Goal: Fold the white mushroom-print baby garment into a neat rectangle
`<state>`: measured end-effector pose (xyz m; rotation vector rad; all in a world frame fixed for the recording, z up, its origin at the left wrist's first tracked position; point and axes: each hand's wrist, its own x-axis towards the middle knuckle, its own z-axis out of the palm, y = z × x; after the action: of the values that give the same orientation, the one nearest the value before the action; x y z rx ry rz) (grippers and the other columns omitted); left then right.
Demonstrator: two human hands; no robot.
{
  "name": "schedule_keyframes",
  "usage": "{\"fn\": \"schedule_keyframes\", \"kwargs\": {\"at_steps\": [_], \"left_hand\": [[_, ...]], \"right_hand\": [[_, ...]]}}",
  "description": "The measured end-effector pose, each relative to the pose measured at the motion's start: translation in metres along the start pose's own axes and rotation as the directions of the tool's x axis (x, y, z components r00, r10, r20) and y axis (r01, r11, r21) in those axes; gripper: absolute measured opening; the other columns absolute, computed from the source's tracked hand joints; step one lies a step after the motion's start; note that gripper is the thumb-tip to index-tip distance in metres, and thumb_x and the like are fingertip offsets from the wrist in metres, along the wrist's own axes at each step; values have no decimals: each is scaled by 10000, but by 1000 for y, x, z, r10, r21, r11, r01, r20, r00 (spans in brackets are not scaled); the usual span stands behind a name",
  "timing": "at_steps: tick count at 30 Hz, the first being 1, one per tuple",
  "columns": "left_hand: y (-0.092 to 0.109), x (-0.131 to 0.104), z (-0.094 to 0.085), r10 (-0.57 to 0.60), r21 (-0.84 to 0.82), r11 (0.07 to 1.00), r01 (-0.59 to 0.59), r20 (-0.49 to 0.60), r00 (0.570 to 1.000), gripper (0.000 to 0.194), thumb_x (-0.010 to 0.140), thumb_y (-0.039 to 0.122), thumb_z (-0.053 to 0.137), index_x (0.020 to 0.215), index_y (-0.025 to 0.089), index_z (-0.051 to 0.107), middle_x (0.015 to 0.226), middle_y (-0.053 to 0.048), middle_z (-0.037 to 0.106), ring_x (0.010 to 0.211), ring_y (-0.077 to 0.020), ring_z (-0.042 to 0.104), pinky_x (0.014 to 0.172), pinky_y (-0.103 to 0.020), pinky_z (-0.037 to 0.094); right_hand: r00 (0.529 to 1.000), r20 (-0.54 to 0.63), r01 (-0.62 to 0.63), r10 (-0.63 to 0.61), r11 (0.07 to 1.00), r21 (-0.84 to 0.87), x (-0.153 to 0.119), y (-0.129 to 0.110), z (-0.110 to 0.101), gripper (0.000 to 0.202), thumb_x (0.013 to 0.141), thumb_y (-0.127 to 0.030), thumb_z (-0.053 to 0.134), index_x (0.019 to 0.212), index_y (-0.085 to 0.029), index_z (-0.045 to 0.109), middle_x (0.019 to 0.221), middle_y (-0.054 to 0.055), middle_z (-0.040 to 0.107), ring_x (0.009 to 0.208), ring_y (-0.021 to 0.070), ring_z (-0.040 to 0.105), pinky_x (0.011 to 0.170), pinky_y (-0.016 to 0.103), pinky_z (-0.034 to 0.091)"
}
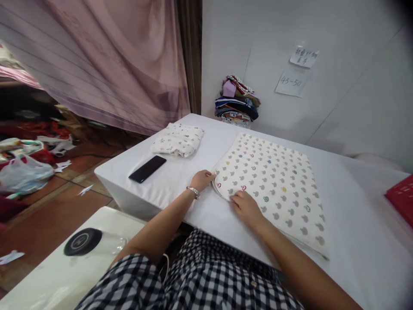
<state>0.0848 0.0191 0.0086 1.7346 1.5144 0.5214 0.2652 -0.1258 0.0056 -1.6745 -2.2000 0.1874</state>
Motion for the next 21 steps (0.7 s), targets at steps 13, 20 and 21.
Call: {"fn": "schedule_keyframes", "kwargs": {"at_steps": [13,20,21], "left_hand": [[-7,-12,8,73,-77,993,-86,-158,985,147,740,330,591,717,186,611,684,-3,657,670,-131,598,620,-226,410],[-5,-11,4,41,-74,996,-53,-151,988,81,710,241,555,677,176,590,636,5,626,649,-125,573,592,-215,392],[-6,-11,4,39,-83,995,-52,-153,987,76,705,236,553,671,175,583,629,8,620,640,-122,567,589,-214,390]], "right_hand": [[953,-13,-293,302,933,208,74,-32,27,203,848,-290,510,1027,-212,564,920,22,626,812,152,547,698,253,363],[943,-86,-274,321,898,345,79,-26,32,149,837,-239,450,791,-205,587,760,-3,617,692,130,534,640,235,363],[939,-116,-262,323,894,364,79,-27,33,155,838,-244,443,796,-203,586,761,-1,614,684,128,532,638,234,368]]}}
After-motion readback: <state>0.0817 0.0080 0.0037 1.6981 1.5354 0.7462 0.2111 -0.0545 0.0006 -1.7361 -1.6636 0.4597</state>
